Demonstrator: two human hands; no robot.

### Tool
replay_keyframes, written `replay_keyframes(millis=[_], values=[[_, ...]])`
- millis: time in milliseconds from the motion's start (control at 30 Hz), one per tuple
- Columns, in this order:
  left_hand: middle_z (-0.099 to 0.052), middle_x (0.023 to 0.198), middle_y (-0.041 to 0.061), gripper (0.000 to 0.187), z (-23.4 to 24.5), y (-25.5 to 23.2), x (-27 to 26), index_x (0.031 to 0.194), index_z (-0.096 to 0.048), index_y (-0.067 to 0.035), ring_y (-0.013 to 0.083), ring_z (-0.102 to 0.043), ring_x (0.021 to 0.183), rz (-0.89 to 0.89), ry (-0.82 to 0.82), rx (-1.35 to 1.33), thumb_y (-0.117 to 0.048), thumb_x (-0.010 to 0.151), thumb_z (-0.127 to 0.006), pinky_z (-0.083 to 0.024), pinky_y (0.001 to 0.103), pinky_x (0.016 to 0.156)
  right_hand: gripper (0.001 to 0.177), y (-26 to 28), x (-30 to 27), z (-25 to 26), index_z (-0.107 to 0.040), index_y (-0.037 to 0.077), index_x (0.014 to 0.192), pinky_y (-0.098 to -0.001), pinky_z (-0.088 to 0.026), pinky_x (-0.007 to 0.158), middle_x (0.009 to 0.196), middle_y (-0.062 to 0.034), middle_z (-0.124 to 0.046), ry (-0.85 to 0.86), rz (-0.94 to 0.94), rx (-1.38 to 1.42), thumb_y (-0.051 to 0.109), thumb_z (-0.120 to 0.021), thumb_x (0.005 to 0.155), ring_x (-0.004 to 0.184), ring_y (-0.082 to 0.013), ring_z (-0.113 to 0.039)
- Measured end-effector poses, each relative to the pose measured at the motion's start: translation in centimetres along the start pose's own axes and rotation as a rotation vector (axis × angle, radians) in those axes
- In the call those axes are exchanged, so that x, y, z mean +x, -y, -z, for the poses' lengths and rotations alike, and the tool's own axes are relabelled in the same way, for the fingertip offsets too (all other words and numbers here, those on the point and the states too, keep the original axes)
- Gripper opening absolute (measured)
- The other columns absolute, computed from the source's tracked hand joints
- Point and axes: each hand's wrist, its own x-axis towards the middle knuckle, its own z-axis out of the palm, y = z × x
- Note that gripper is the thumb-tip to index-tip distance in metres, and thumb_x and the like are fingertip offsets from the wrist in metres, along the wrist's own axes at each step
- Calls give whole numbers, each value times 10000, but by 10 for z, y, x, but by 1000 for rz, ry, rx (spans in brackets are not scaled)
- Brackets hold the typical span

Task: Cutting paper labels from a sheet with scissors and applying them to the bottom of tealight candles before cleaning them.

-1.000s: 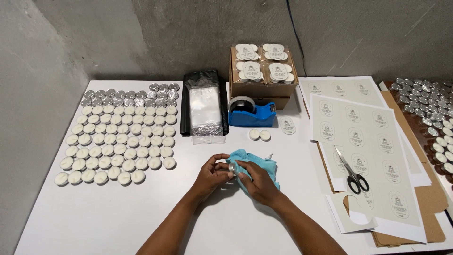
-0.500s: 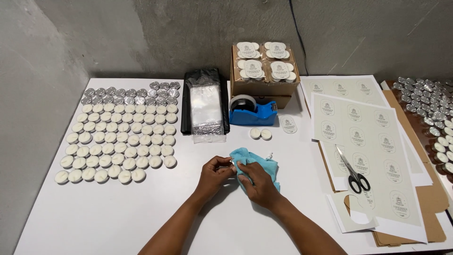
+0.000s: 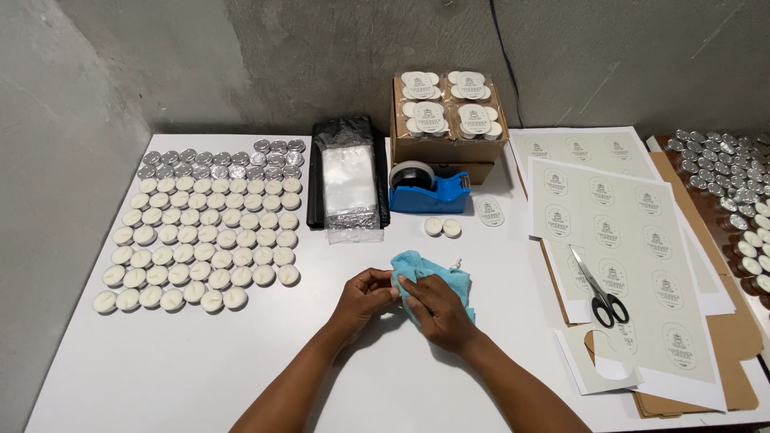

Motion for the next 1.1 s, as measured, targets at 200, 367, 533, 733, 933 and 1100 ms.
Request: replay_keyframes(millis=[200,367,533,733,933,1100], values=[[-712,974,174,410,2,12,5,1137,-724,31,179,-737,890,-44,-1,23,44,755,-874,-614,290,794,363,-14,-8,0,-644,25,1378,-353,-518,662,840,-141,-688,49,-174,46,104,-523,1045,752,-232,-669],[-705,1022,183,438,-6,21,12,1182,-708,40,184,-751,921,-117,-42,51,55,770,-855,-627,267,794,351,-14,-11,6,-629,-9,1365,-341,-494,624,797,-152,-674,99,-298,31,131,-506,1067,709,-207,-651],[-711,1042,160,461,-8,23,31,1256,-736,-43,197,-716,985,-227,-71,379,-85,810,-844,-624,326,817,352,-16,-25,25,-676,48,1338,-321,-507,625,768,-102,-672,263,-400,1,189,-505,1064,710,-184,-660],[-678,1053,207,528,-32,11,64,1290,-654,2,310,-712,1010,-314,-157,768,-121,800,-808,-630,379,848,334,-12,-28,55,-746,86,1240,-335,-514,652,752,-94,-663,186,-564,-163,270,-536,1057,728,-181,-654],[-649,1028,228,562,-47,14,78,1324,-558,59,336,-691,985,-364,-144,848,-50,811,-760,-621,409,830,331,-39,-34,80,-744,88,1229,-354,-500,653,768,-98,-671,92,-639,-323,267,-533,1048,747,-204,-661],[-648,1040,246,551,-77,14,70,1327,-527,56,386,-690,1007,-360,-78,870,-42,829,-742,-623,451,838,383,-46,-31,95,-756,46,1206,-420,-559,795,887,-173,-717,19,-755,-404,289,-520,1026,910,-314,-713]])
